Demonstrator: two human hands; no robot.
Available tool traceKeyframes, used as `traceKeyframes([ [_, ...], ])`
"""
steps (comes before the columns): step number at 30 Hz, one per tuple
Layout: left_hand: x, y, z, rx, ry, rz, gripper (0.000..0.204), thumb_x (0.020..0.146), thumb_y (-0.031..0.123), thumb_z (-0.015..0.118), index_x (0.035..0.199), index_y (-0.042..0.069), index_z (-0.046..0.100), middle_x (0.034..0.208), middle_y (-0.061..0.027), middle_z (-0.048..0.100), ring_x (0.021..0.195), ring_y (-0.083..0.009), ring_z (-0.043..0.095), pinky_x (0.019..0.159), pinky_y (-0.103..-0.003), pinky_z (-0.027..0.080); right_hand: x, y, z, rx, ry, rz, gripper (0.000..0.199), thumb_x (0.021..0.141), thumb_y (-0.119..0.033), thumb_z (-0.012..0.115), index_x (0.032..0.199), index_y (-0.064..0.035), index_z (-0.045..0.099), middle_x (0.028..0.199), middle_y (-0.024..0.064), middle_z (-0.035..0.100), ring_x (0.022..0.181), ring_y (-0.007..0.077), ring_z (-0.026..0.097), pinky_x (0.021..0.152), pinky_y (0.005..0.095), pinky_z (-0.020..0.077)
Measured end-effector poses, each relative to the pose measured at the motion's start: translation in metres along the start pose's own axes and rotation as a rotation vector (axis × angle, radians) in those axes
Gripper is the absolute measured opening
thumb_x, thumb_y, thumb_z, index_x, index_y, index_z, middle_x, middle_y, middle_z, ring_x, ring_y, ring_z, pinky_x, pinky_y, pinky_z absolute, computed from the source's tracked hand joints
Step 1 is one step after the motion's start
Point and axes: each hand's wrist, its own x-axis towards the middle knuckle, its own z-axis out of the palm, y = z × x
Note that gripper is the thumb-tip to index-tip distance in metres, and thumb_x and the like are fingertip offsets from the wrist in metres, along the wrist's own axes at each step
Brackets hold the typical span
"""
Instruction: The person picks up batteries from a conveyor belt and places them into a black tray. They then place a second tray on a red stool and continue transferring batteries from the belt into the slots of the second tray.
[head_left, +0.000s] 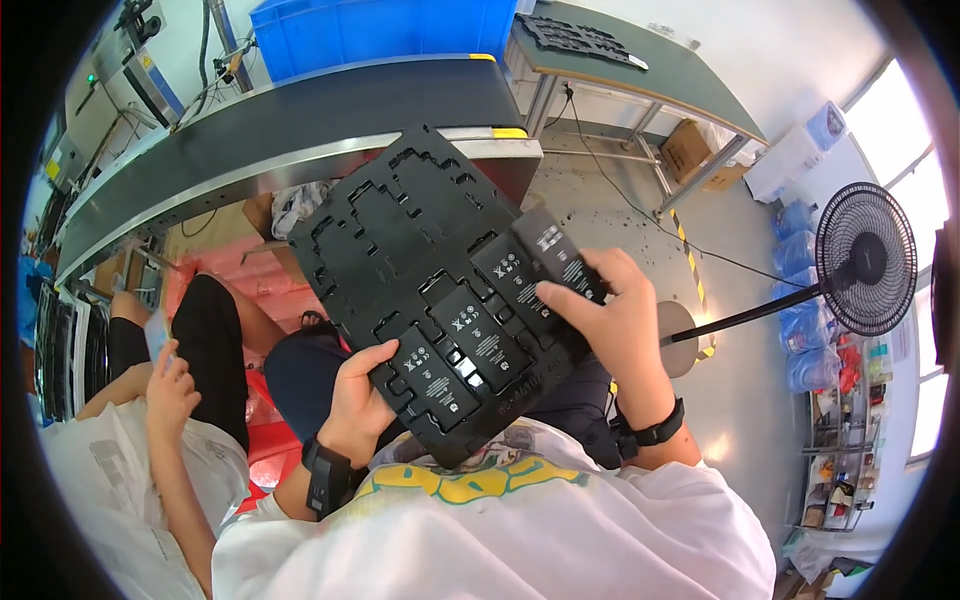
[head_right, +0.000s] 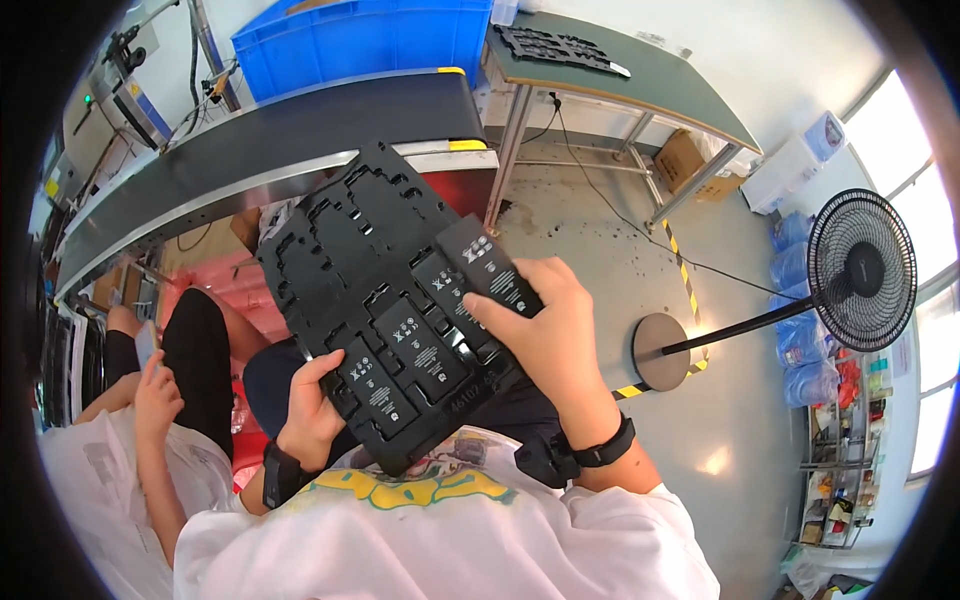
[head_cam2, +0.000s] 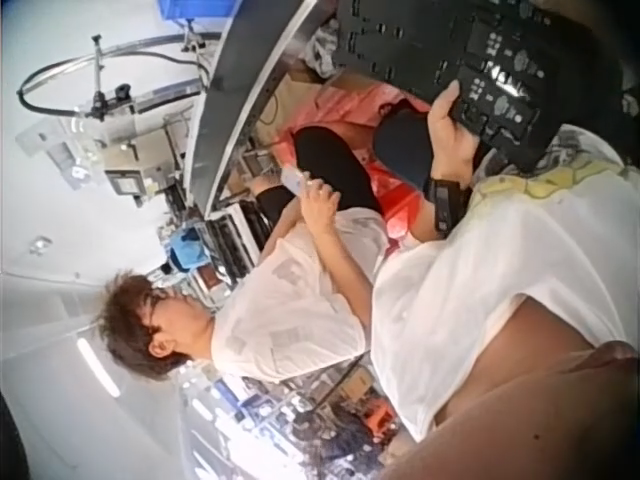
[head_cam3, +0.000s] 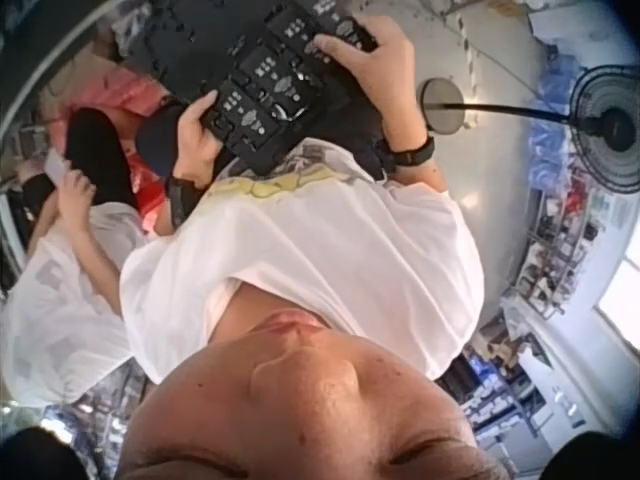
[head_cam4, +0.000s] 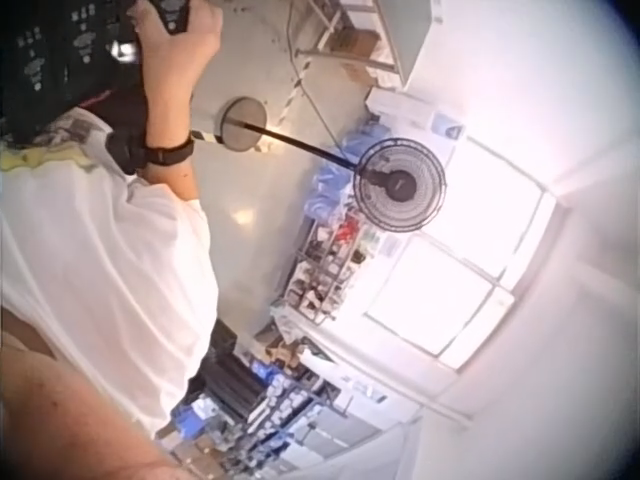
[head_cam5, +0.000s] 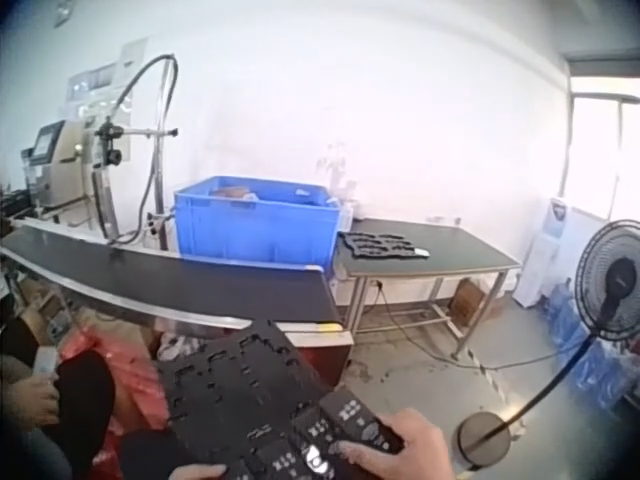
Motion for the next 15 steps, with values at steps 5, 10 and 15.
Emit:
traceKeyframes([
  [5,0.003,-0.016,-0.010,0.039,0.024,-0.037,0.035,0.083,0.007,0.050,0.115,-0.006,0.050,0.111,-0.0193,0.058,0.099,-0.0294,0.060,0.090,-0.042,0.046,0.008,-0.010,-0.010,0.006,0.030,0.014,0.035,0.063,-0.018,0.077,0.089,0.0016,0.065,0.075,0.0054,0.055,0.068,0.0147,0.052,0.064,0.0264,0.0414],
  [10,0.000,-0.001,-0.011,-0.002,0.038,-0.135,0.034,0.082,0.003,0.050,0.115,-0.007,0.049,0.109,-0.0186,0.059,0.098,-0.0291,0.060,0.089,-0.040,0.047,0.012,-0.004,-0.026,-0.055,0.049,-0.045,0.035,0.063,-0.019,0.078,0.088,0.0012,0.065,0.074,0.0068,0.055,0.066,0.0167,0.054,0.063,0.0284,0.0438],
  [15,-0.001,-0.005,-0.004,0.028,-0.016,-0.151,0.039,0.080,0.003,0.049,0.116,-0.009,0.048,0.110,-0.0213,0.059,0.099,-0.0314,0.060,0.090,-0.042,0.046,0.019,-0.006,-0.026,0.067,0.000,0.069,0.037,0.063,-0.023,0.077,0.088,0.0017,0.065,0.076,0.0085,0.057,0.070,0.0180,0.056,0.066,0.0283,0.0444],
])
